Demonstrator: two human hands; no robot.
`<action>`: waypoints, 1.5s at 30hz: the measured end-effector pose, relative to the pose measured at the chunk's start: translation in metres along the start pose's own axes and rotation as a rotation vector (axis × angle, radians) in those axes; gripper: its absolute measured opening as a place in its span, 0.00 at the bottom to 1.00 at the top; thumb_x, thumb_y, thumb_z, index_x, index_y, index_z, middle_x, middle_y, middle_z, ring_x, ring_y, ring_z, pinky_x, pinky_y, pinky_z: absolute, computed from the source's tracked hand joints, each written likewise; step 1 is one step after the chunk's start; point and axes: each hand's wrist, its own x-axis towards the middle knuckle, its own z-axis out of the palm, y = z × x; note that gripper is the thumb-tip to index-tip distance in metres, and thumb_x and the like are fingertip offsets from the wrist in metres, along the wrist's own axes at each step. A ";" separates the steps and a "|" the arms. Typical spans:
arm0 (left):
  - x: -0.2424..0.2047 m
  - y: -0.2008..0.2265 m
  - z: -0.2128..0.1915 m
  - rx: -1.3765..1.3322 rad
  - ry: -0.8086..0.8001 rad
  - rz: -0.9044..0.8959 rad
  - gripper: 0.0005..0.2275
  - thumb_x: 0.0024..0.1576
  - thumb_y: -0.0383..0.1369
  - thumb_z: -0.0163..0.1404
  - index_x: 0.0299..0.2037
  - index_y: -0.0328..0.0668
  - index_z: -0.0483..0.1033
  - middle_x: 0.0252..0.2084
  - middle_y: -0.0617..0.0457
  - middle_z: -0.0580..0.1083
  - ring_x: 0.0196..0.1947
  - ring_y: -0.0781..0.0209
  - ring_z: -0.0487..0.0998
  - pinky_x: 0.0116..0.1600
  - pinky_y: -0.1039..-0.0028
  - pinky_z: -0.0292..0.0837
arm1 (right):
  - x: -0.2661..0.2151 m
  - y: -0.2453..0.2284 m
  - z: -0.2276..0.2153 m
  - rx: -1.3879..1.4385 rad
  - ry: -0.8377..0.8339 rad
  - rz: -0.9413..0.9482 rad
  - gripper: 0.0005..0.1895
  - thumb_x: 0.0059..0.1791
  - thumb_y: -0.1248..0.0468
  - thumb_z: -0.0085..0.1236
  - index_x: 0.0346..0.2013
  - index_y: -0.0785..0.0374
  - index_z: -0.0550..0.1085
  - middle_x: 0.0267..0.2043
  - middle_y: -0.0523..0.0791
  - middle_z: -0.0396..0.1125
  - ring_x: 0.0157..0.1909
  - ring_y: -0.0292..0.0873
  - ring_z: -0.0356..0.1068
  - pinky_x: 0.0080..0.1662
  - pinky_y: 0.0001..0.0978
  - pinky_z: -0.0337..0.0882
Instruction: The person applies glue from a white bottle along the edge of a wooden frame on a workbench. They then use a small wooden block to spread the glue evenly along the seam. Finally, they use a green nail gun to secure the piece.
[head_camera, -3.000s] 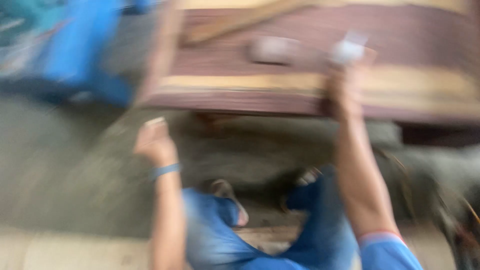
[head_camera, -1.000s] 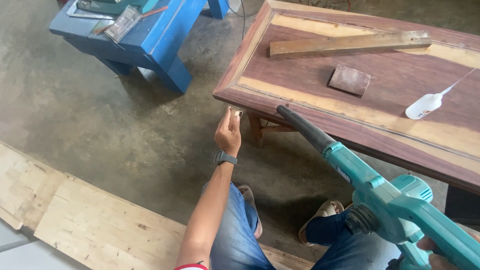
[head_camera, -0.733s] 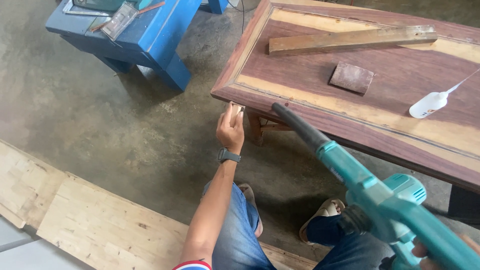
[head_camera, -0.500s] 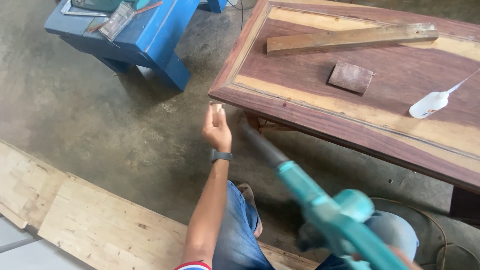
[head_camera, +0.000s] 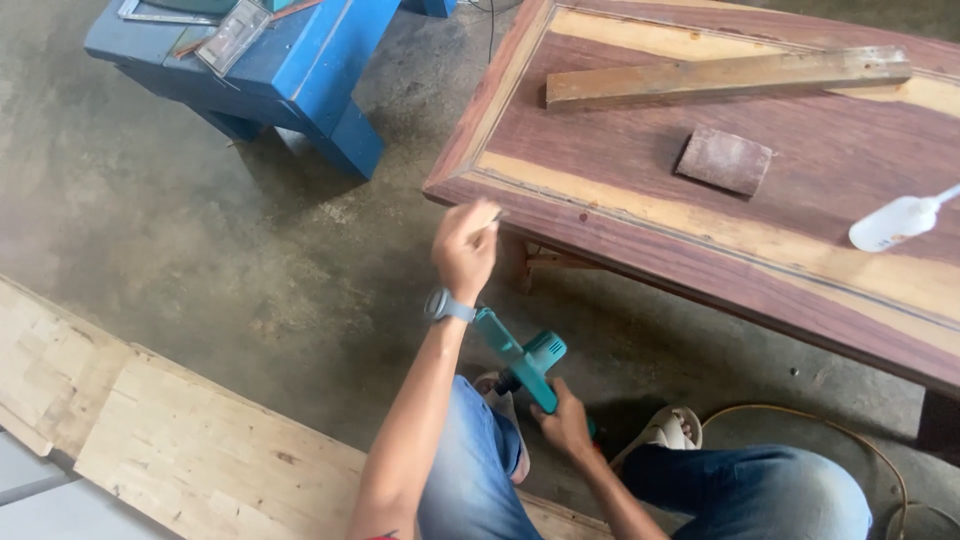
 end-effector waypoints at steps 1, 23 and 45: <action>0.016 0.009 0.001 0.001 -0.119 0.122 0.13 0.53 0.16 0.59 0.45 0.42 0.84 0.47 0.50 0.81 0.49 0.52 0.80 0.54 0.66 0.81 | 0.007 0.009 0.011 -0.001 0.008 -0.012 0.17 0.43 0.61 0.63 0.46 0.56 0.73 0.40 0.48 0.75 0.41 0.48 0.75 0.43 0.44 0.71; 0.079 -0.011 0.063 0.370 -0.528 0.566 0.11 0.56 0.20 0.51 0.46 0.44 0.75 0.34 0.52 0.68 0.31 0.58 0.70 0.25 0.72 0.71 | 0.032 0.150 0.076 -0.019 0.025 0.095 0.27 0.47 0.50 0.60 0.59 0.51 0.66 0.50 0.48 0.71 0.49 0.51 0.72 0.45 0.44 0.69; 0.069 -0.005 0.067 0.451 -0.614 0.287 0.11 0.53 0.26 0.59 0.46 0.44 0.78 0.37 0.49 0.71 0.34 0.52 0.75 0.25 0.64 0.75 | 0.032 0.146 0.071 -0.070 -0.052 0.287 0.28 0.49 0.51 0.59 0.62 0.49 0.64 0.54 0.47 0.71 0.54 0.49 0.72 0.52 0.45 0.71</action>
